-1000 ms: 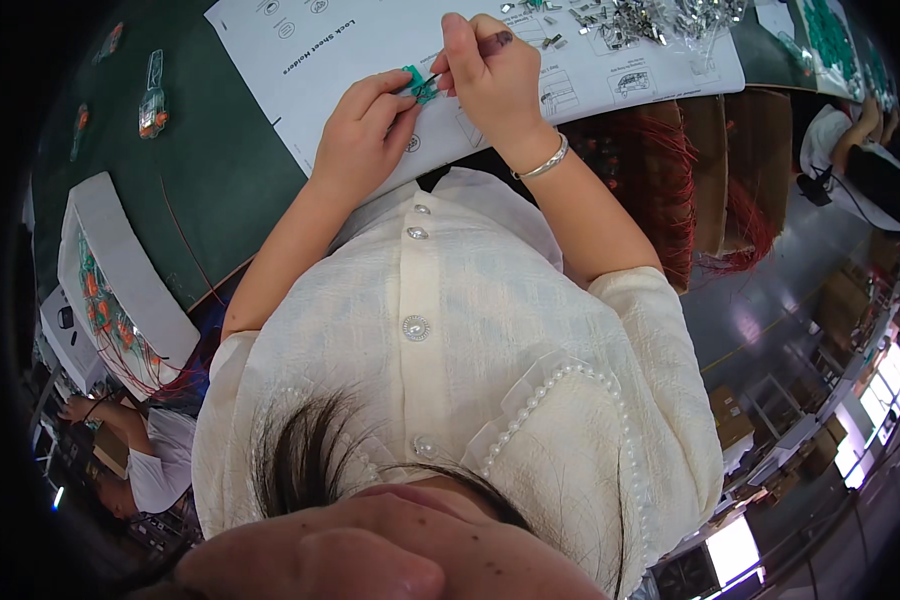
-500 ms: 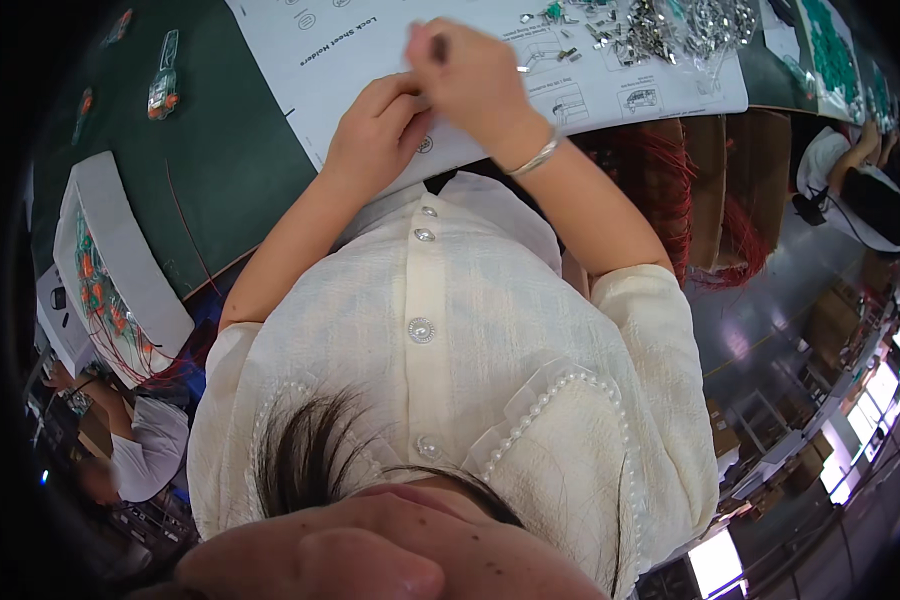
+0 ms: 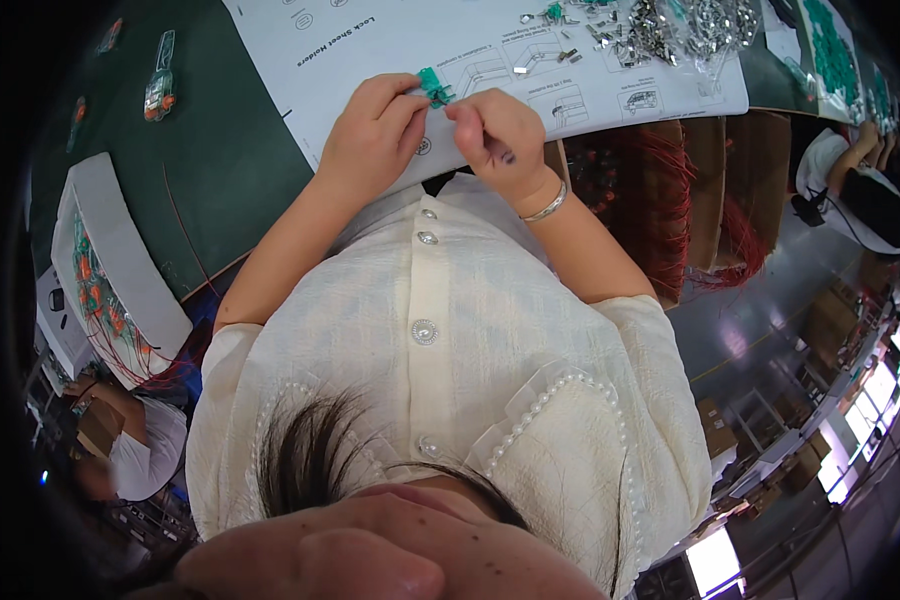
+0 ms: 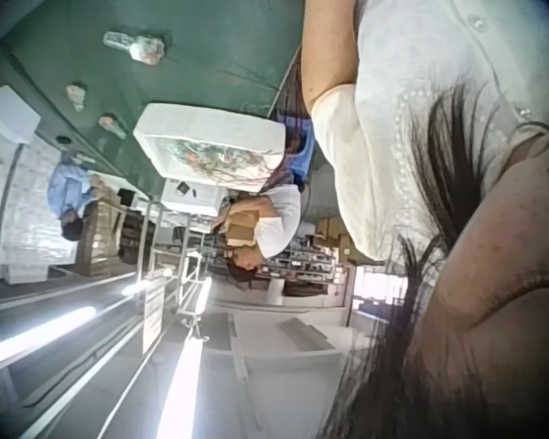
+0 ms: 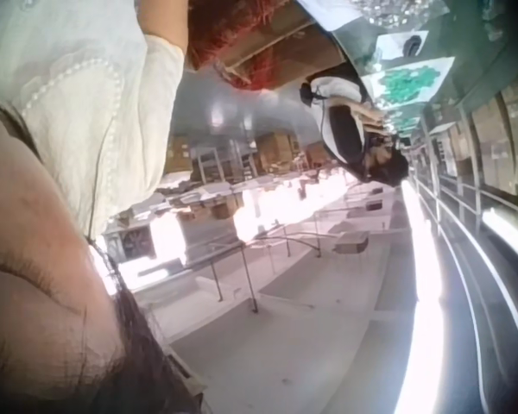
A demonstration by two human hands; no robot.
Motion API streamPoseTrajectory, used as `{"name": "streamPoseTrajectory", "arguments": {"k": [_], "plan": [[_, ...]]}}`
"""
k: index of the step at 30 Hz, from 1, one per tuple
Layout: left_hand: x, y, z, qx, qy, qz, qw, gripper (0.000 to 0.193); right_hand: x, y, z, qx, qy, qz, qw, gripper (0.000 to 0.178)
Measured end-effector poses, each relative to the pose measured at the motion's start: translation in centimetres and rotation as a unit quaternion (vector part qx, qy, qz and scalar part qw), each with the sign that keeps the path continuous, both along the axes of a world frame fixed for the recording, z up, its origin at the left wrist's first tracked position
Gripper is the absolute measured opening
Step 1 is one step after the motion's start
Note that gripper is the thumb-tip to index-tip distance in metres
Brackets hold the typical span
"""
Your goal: Assembling small green plastic components onto metal connectors at a factory workstation.
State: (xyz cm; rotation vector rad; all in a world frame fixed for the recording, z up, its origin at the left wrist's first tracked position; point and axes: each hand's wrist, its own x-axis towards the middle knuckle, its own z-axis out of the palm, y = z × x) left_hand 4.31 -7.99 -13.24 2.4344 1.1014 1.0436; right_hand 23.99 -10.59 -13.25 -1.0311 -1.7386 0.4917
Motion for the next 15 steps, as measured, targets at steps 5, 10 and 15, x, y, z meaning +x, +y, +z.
{"name": "streamPoseTrajectory", "arguments": {"k": [5, 10, 15], "plan": [[-0.7, 0.0, 0.6, 0.027, 0.153, -0.027, 0.987, 0.022, 0.1, -0.6, -0.9, 0.045, -0.021, 0.007, 0.999, 0.002], [-0.9, 0.0, 1.5, 0.079, 0.252, -0.074, 0.962, 0.024, 0.2, -0.6, -0.9, 0.061, -0.016, 0.026, 0.998, 0.003], [-0.9, -1.0, 1.8, 0.078, 0.319, -0.060, 0.943, 0.038, 0.6, -1.4, -0.9, -0.039, 0.060, 0.009, 0.997, 0.003]]}}
